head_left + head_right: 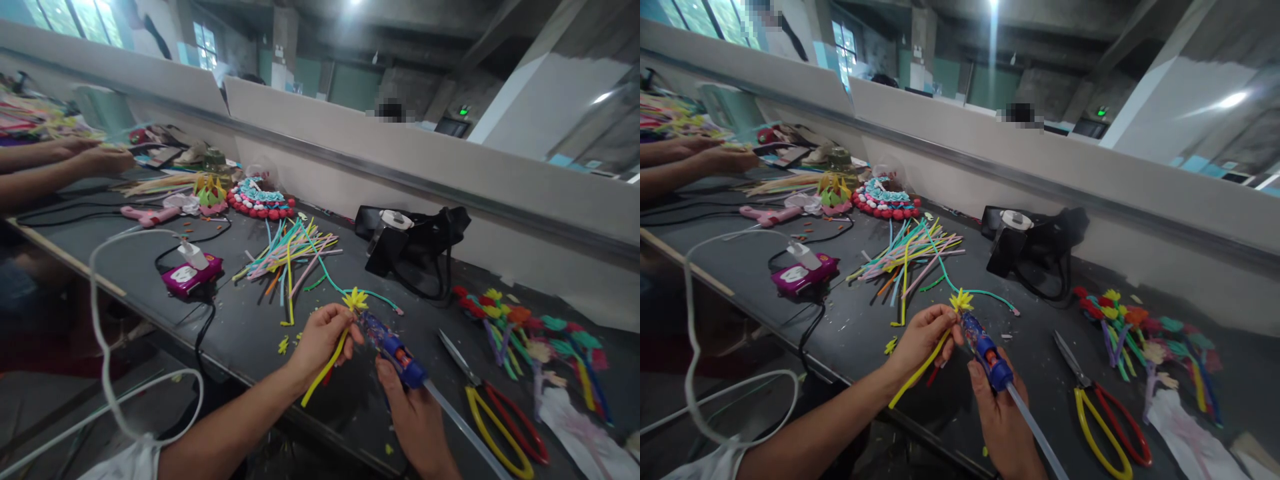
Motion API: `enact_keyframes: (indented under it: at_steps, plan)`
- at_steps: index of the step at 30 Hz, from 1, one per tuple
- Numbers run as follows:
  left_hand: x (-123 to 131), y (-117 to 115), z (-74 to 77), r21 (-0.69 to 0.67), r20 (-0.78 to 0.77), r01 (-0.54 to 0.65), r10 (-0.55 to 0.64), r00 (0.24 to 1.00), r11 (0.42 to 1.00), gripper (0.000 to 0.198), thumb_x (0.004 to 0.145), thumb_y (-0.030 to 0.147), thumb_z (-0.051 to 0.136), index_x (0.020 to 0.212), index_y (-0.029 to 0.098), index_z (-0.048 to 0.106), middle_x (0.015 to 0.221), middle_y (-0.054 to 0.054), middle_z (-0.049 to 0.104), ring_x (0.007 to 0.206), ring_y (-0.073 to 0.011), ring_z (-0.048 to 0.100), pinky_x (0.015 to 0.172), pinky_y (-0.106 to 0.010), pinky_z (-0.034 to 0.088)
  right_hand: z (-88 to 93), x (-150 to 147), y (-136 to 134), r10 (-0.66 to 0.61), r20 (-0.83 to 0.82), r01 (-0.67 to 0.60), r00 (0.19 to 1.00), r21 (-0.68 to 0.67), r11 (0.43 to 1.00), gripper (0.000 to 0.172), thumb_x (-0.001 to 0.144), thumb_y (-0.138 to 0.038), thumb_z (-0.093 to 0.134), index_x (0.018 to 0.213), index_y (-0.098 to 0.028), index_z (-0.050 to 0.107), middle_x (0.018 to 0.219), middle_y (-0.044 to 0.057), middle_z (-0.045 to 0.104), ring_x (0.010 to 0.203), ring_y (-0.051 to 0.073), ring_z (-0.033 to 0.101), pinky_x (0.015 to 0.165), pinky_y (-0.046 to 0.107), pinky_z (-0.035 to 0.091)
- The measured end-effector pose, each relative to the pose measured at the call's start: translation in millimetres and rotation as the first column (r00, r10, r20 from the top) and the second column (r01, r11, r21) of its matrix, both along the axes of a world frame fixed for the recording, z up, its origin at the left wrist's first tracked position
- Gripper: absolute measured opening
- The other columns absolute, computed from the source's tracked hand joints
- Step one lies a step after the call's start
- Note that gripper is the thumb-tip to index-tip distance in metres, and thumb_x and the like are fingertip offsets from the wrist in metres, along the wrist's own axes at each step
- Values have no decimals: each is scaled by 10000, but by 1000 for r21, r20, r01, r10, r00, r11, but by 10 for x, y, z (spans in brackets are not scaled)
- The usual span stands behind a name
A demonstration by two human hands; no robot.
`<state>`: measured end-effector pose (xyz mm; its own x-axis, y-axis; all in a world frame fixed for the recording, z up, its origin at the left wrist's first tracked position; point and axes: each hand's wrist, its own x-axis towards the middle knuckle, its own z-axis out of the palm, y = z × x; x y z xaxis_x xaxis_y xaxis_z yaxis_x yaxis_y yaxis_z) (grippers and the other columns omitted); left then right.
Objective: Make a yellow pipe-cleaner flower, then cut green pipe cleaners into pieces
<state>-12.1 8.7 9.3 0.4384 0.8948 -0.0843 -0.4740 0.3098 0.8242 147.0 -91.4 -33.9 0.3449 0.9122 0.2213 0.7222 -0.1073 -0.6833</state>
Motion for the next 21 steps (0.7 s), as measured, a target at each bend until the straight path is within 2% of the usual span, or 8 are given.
enact_keyframes:
  at_steps: [5, 8, 10, 13, 15, 19, 21]
  plan:
    - [-2, -2, 15, -2, -2, -4, 4, 1000, 1000, 208, 799, 354, 589, 758, 161, 522, 579, 1, 646, 293, -48, 397, 276, -149, 284, 75, -81, 9, -9, 46, 3, 999, 132, 991, 540, 786, -679, 514, 960, -205, 705, 902, 99, 726, 918, 278, 662, 753, 365, 542]
    - [0, -1, 11, 3, 1, -5, 5, 1000, 1000, 186, 808, 332, 577, 769, 160, 521, 579, 3, 646, 295, -50, 399, 274, -147, 289, 92, -57, 20, -4, 35, 0, 999, 108, 994, 548, 777, -683, 522, 955, -200, 707, 885, 96, 727, 885, 269, 668, 731, 352, 546]
    - [2, 1, 2, 2, 7, -6, 6, 1000, 1000, 180, 812, 328, 573, 777, 159, 520, 577, 4, 645, 294, -53, 403, 273, -148, 292, 85, -23, 28, -5, 13, 4, 1000, 84, 996, 568, 775, -682, 525, 997, -189, 700, 941, 106, 725, 913, 271, 667, 757, 358, 547]
    - [1, 8, -10, -11, 15, -7, 7, 1000, 1000, 177, 809, 326, 572, 791, 156, 526, 567, 7, 638, 293, -55, 405, 272, -148, 298, 85, 9, 38, 59, -41, -57, 997, 57, 997, 567, 781, -653, 548, 1059, -178, 681, 1030, 114, 712, 962, 268, 660, 811, 367, 541]
    - [-3, 16, -14, -23, 15, -12, 13, 1000, 1000, 177, 802, 325, 577, 800, 154, 533, 571, 7, 639, 300, -57, 409, 273, -147, 299, 118, -8, 34, 93, -76, -86, 993, 84, 993, 527, 783, -628, 567, 1038, -181, 682, 1010, 102, 716, 935, 257, 665, 813, 361, 541]
    - [-14, 38, -17, -25, 10, -21, 21, 1000, 999, 188, 789, 332, 585, 795, 149, 544, 577, 0, 642, 297, -55, 395, 270, -151, 288, 246, -113, -31, 140, -192, -104, 971, 189, 977, 395, 832, -570, 539, 916, -207, 669, 843, 53, 718, 753, 208, 667, 663, 289, 534]
    - [-20, 52, -20, -23, 8, -29, 29, 1000, 999, 189, 785, 331, 588, 786, 146, 546, 566, 1, 636, 288, -52, 384, 269, -153, 282, 292, -149, -84, 163, -236, -102, 958, 250, 963, 372, 858, -553, 510, 911, -213, 651, 829, 47, 703, 710, 193, 656, 623, 274, 510]
